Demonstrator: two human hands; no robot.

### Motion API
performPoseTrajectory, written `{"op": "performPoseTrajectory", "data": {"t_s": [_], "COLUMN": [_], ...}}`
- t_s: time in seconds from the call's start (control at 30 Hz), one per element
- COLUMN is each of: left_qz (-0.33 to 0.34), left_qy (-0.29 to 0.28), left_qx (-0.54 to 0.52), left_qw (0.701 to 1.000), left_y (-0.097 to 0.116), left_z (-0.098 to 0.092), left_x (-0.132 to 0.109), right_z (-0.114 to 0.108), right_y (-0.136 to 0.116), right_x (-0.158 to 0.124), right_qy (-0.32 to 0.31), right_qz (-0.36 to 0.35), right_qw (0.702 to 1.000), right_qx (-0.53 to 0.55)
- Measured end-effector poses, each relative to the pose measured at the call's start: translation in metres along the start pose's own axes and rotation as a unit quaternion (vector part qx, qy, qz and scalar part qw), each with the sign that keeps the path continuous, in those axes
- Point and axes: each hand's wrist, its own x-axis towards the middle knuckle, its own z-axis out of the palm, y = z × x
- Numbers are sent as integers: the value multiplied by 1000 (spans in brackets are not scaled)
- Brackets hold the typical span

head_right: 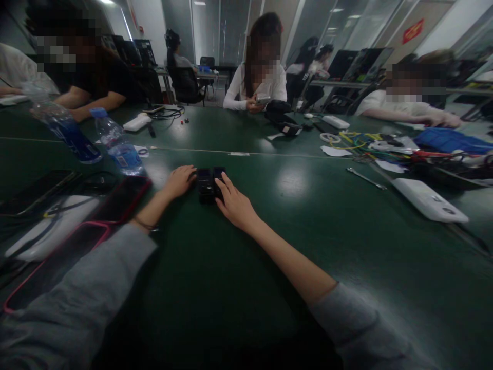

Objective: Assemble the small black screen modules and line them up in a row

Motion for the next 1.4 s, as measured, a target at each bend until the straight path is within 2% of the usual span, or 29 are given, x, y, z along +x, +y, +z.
{"op": "performPoseTrajectory", "data": {"t_s": [0.8,1.4], "left_qz": [9,5], "left_qy": [-7,-25], "left_qx": [1,-11], "left_qw": [1000,1000], "left_y": [-3,3], "left_z": [0,-6], "left_x": [1,-17], "right_z": [0,0], "right_y": [-2,-1], "right_x": [1,1], "right_qy": [-7,-5], "right_qz": [-3,0], "right_qw": [1000,1000], "right_qx": [-10,-2]}}
